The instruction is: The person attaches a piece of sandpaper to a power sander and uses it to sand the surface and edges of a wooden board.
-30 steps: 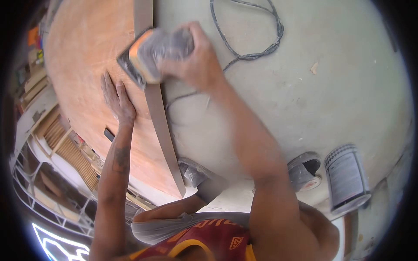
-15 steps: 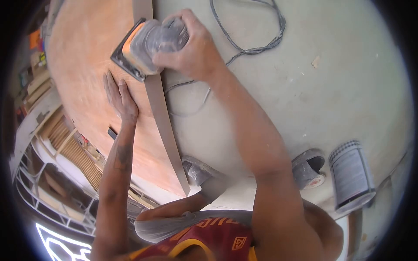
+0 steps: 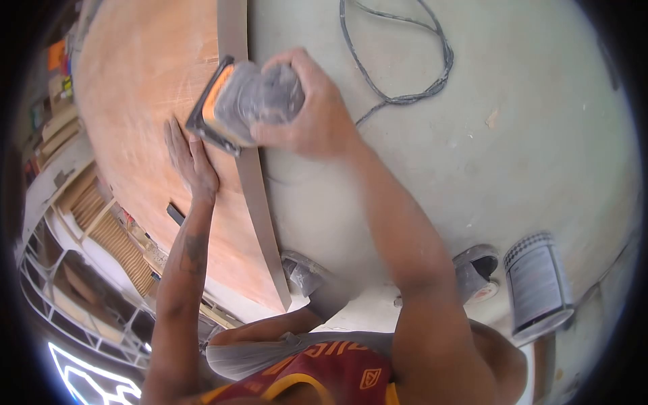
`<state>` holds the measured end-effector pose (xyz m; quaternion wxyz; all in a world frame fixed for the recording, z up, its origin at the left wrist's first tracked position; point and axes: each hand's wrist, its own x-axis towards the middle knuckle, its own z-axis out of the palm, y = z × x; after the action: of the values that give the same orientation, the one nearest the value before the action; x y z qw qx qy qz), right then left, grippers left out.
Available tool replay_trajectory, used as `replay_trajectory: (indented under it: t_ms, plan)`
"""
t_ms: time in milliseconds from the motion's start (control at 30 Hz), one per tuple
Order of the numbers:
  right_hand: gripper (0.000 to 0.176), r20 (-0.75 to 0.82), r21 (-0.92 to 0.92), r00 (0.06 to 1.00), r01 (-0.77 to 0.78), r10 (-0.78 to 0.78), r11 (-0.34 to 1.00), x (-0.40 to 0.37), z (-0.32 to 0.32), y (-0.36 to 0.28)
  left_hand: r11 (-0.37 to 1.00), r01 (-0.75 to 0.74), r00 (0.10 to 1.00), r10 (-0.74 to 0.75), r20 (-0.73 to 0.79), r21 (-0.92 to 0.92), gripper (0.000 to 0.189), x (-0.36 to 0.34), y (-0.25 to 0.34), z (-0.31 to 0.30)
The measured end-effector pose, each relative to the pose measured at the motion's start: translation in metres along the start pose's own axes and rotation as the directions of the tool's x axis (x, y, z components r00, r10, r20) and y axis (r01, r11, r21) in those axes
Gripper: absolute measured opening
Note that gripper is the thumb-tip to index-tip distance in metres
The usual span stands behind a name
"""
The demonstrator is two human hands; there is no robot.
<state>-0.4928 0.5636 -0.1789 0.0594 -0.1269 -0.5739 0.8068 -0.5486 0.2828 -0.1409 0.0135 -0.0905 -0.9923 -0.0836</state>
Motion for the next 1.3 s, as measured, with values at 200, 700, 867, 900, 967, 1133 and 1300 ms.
replay_trajectory:
  t_ms: [200, 700, 867, 900, 967, 1133, 1300]
  plan:
    - [0.069, -0.065, -0.049, 0.996, 0.057, -0.06, 0.997, 0.032, -0.01, 0.01, 1.0, -0.018, 1.0, 0.019, 0.004, -0.021, 0.067, -0.002, -0.008, 0.004]
    - [0.069, -0.072, -0.05, 0.99, -0.121, 0.117, 0.991, 0.044, -0.019, -0.002, 1.0, -0.007, 1.0, 0.007, 0.027, -0.001, 0.067, -0.003, -0.002, 0.001]
    - [0.049, -0.039, 0.229, 0.985, -0.153, 0.166, 0.961, 0.091, -0.028, -0.023, 1.0, 0.003, 1.0, -0.003, 0.011, 0.014, 0.066, -0.002, 0.003, 0.0]
    - [0.047, -0.046, 0.252, 0.984, -0.156, 0.173, 0.955, 0.091, -0.028, -0.025, 1.0, 0.003, 1.0, -0.003, 0.012, 0.014, 0.066, -0.002, 0.003, -0.001]
    - [0.057, -0.057, 0.1, 0.992, -0.106, 0.112, 0.989, 0.066, -0.026, -0.007, 1.0, 0.0, 1.0, 0.0, 0.006, 0.014, 0.066, -0.001, 0.004, -0.001]
    - [0.067, -0.006, 0.0, 1.0, -0.022, 0.022, 1.0, -0.019, -0.001, 0.026, 1.0, -0.016, 1.0, 0.016, 0.006, -0.002, 0.067, -0.002, -0.003, 0.001]
    - [0.068, -0.063, 0.103, 0.987, -0.139, 0.146, 0.985, 0.002, -0.005, 0.018, 1.0, -0.013, 1.0, 0.013, -0.011, -0.008, 0.066, -0.001, -0.002, 0.003]
